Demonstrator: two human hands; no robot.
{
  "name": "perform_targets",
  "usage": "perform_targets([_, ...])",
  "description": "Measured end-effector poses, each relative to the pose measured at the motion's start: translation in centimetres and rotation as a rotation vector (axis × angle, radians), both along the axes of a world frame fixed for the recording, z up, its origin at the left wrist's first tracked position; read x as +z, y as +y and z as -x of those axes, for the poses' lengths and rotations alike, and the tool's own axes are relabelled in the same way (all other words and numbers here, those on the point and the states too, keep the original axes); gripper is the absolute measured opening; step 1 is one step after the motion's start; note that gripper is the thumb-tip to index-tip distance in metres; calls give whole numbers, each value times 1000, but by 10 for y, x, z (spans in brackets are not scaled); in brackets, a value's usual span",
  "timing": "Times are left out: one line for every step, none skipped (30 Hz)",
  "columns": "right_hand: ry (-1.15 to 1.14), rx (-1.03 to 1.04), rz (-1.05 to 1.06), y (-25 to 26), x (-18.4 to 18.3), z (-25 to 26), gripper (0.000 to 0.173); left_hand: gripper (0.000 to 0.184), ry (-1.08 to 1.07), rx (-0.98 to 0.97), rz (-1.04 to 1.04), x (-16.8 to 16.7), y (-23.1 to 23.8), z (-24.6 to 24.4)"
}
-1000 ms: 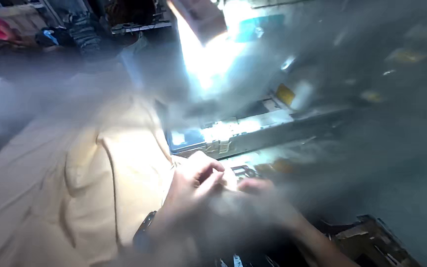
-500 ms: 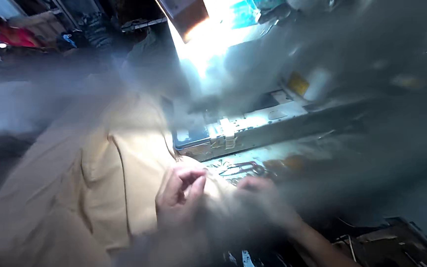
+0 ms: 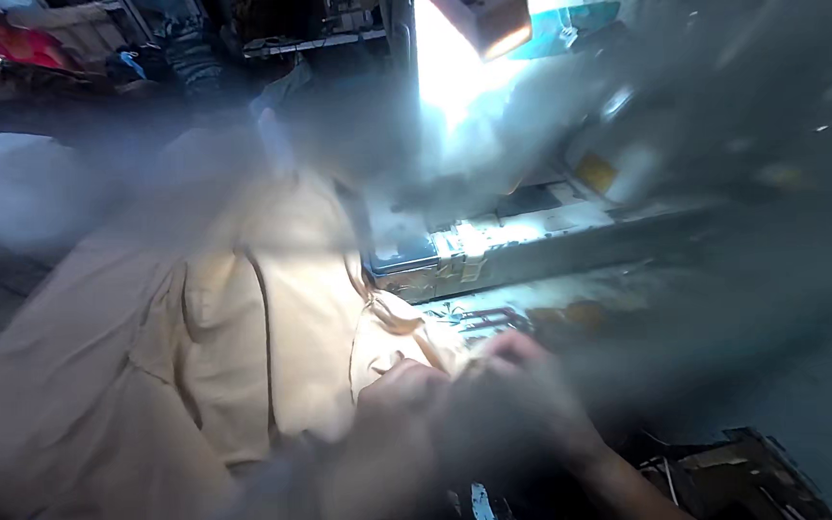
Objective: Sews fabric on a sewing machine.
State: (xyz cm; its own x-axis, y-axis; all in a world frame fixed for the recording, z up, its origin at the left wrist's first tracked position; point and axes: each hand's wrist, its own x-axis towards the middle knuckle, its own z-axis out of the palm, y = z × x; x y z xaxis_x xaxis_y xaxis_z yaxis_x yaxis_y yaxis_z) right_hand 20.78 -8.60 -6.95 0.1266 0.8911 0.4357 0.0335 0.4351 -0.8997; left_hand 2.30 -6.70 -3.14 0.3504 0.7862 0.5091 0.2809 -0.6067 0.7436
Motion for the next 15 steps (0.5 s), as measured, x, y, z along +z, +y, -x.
perform_targets([3,-51,16,1,-1,2,7,15,-34,-10,100,2,-2,2])
perform_targets([-29,-61,29,1,-3,3,14,13,-63,-35,207,2,-3,5])
perform_targets([-101,-70,37,0,-5,6,29,12,-102,-72,316,0,-2,8])
perform_targets([-195,-95,43,-1,-10,9,41,12,-172,-114,419,-3,0,13])
perform_targets([-295,-130,58,-2,-16,12,47,15,-313,-156,530,-2,3,17])
perform_targets([-354,-160,86,-1,-22,14,47,18,-527,-219,637,2,8,21])
perform_targets([-334,-158,121,1,-27,13,43,18,-764,-279,724,8,14,26])
perform_targets([-217,-100,158,4,-29,10,35,13,-940,-328,776,15,21,32])
perform_targets([-10,15,203,6,-26,6,25,9,-1026,-341,801,19,24,39])
perform_targets([247,169,271,8,-18,2,18,8,-1009,-319,799,19,23,48])
perform_targets([487,321,344,9,-8,-1,13,7,-913,-252,760,18,19,55])
perform_targets([654,430,395,11,1,-3,15,4,-773,-164,673,16,15,61])
perform_targets([746,472,419,13,8,-3,18,4,-587,-62,545,15,12,65])
perform_targets([783,469,425,16,11,-1,19,14,-369,58,402,12,10,65])
perform_targets([783,450,426,19,13,1,20,23,-160,131,265,5,11,67])
